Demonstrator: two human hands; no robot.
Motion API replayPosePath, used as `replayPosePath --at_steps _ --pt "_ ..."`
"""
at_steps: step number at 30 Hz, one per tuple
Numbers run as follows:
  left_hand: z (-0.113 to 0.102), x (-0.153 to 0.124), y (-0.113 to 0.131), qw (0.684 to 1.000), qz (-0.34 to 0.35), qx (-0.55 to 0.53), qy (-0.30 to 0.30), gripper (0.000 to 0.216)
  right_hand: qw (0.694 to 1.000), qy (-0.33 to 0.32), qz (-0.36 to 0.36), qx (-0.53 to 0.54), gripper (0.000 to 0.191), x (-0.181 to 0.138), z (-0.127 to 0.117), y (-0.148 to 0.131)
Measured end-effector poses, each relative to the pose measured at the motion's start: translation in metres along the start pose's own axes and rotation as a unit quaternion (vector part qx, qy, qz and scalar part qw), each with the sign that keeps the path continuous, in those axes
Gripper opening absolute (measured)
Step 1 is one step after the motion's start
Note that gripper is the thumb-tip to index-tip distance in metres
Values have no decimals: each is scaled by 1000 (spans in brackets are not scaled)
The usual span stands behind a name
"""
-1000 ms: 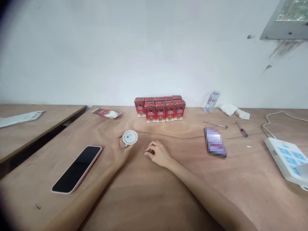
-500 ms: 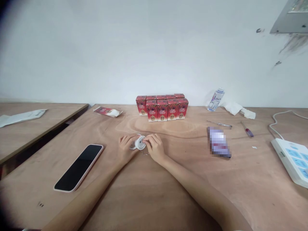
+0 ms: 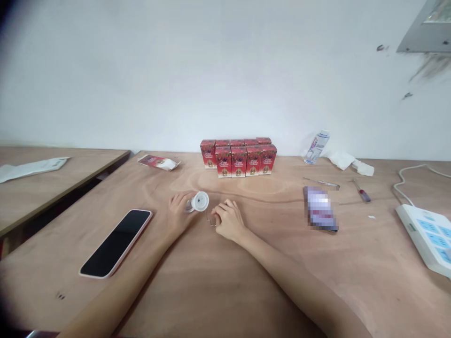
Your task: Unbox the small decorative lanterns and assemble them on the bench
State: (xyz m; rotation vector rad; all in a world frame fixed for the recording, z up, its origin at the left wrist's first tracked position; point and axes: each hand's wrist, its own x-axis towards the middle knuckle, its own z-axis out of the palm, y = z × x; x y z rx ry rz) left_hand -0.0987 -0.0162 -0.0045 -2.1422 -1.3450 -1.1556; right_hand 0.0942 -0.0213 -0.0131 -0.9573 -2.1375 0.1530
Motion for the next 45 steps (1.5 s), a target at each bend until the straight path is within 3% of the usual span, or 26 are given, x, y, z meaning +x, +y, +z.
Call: replayPosePath --at_steps 5,8,12,19,28,34,45 --pt "-3 1 12 998 40 -21 -42 28 994 99 -11 46 9 2 -6 -4" --pt "-5 1 17 995 71 -27 -58 28 990 124 -22 68 8 3 -6 -4" --pt "-5 0 18 995 63 -31 -65 30 988 128 -42 78 11 3 -5 -3" --pt "-6 0 18 995 52 -46 -72 33 982 120 -145 8 19 2 -5 3" --pt "-7 -1 19 996 55 -37 -67 32 968 135 -206 -49 20 3 -7 5" --pt "-6 -2 21 995 86 -26 -50 31 959 162 -219 -82 16 1 -3 7" --pt "-10 -1 28 994 87 -36 -50 29 961 181 -206 -23 16 -3 -1 8"
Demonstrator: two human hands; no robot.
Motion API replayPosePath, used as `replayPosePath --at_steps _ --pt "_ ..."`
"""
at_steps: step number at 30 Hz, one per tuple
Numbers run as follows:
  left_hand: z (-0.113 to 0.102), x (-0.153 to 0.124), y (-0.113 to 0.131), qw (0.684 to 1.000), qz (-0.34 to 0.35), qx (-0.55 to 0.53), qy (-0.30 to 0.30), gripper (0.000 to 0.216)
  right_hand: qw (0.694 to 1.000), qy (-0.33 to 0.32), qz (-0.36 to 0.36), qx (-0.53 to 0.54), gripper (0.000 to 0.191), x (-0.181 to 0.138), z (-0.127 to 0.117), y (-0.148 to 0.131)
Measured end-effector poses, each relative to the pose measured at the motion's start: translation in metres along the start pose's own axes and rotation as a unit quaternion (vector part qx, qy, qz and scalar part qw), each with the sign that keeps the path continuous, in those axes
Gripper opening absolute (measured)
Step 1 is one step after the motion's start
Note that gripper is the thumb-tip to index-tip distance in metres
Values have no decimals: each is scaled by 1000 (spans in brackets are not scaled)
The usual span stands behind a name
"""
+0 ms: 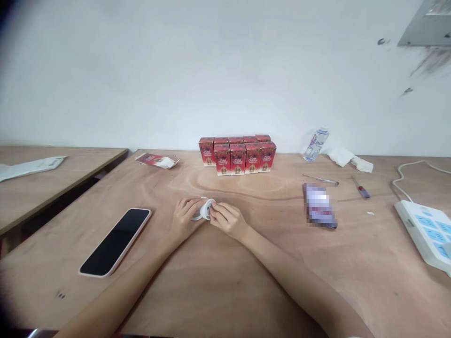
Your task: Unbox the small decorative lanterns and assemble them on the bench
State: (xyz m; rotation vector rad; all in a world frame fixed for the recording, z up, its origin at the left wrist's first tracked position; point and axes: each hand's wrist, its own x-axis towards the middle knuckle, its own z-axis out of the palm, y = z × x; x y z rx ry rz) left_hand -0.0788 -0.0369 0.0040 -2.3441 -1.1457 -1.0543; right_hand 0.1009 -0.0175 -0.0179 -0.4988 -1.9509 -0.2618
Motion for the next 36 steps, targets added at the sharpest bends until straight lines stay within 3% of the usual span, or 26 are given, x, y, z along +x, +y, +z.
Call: replayPosePath --at_steps 7,13,26,32,36 --pt "-1 1 1 1000 -4 -9 25 31 1000 -13 6 8 13 5 -3 -3" --pt "-2 0 0 1000 -10 -9 -8 33 999 -9 17 29 13 3 -2 -2" --pt "4 0 -15 999 -27 0 -19 34 999 25 17 45 14 8 -2 1" --pt "4 0 -28 998 -64 -11 16 29 999 -49 16 5 16 7 1 1" --pt "4 -1 -31 998 -54 -18 -6 33 993 -114 27 -28 17 5 3 0"
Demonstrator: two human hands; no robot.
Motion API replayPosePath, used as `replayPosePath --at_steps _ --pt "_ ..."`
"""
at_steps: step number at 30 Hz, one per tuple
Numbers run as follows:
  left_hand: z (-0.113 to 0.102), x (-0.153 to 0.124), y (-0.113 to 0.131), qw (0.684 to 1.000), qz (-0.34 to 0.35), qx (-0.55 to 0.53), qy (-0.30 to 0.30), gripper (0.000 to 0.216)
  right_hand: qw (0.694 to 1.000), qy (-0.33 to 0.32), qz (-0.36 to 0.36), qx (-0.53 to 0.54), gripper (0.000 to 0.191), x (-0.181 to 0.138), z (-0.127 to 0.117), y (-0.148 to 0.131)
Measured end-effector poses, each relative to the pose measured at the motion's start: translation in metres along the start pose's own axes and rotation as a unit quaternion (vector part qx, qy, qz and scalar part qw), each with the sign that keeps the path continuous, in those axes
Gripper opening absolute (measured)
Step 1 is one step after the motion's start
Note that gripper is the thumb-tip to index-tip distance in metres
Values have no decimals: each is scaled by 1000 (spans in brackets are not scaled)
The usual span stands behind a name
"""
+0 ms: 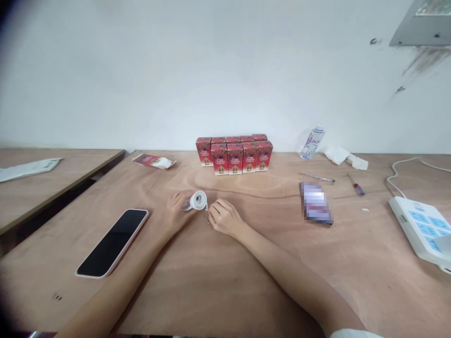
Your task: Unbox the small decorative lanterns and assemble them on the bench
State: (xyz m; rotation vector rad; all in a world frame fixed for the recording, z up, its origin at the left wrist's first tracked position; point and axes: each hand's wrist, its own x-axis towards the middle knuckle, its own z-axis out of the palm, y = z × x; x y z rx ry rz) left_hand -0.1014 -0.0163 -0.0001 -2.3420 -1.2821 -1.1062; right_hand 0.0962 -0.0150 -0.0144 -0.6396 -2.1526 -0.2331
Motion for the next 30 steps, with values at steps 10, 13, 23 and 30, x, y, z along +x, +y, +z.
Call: replayPosePath --at_steps 10,13,23,30 --pt "1 -1 16 997 42 16 -62 35 997 61 47 8 9 3 -7 0" --pt "0 -1 19 996 52 21 -64 35 997 62 34 8 10 4 -6 0" --pt "0 0 24 997 64 19 -46 33 996 77 35 1 17 -4 4 3" --pt "-1 0 24 997 62 25 -48 34 997 60 53 20 16 -1 0 1"
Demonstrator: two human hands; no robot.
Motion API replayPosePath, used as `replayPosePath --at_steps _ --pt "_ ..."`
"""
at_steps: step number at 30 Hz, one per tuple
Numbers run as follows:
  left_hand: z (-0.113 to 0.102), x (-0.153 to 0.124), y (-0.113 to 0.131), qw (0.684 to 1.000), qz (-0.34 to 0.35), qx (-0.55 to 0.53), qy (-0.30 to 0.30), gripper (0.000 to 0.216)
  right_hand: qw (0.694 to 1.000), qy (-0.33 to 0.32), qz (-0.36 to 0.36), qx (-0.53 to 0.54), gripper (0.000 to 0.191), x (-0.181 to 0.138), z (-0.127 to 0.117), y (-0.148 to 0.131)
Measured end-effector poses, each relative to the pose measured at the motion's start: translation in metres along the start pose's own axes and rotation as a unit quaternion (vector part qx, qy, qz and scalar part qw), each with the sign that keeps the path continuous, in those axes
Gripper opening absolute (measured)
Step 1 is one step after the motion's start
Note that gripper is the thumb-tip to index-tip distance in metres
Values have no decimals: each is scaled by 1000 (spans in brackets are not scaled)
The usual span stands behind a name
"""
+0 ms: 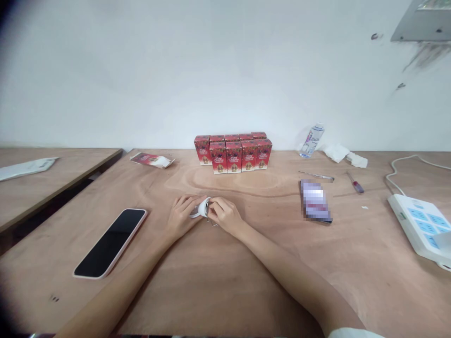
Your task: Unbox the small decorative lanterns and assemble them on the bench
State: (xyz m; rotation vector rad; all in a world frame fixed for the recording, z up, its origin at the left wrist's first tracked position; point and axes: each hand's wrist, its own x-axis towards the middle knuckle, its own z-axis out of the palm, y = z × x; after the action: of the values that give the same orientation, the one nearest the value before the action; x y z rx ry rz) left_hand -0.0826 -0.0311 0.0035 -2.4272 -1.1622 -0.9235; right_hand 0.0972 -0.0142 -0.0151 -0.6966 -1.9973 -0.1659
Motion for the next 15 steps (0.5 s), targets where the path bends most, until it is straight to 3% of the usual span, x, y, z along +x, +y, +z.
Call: replayPosePath --at_steps 9,15 --pt "0 0 -2 1000 2 5 -4 33 998 6 27 63 10 2 0 0" --pt "-1 0 -6 1000 12 17 5 33 988 -29 56 140 9 3 -1 4"
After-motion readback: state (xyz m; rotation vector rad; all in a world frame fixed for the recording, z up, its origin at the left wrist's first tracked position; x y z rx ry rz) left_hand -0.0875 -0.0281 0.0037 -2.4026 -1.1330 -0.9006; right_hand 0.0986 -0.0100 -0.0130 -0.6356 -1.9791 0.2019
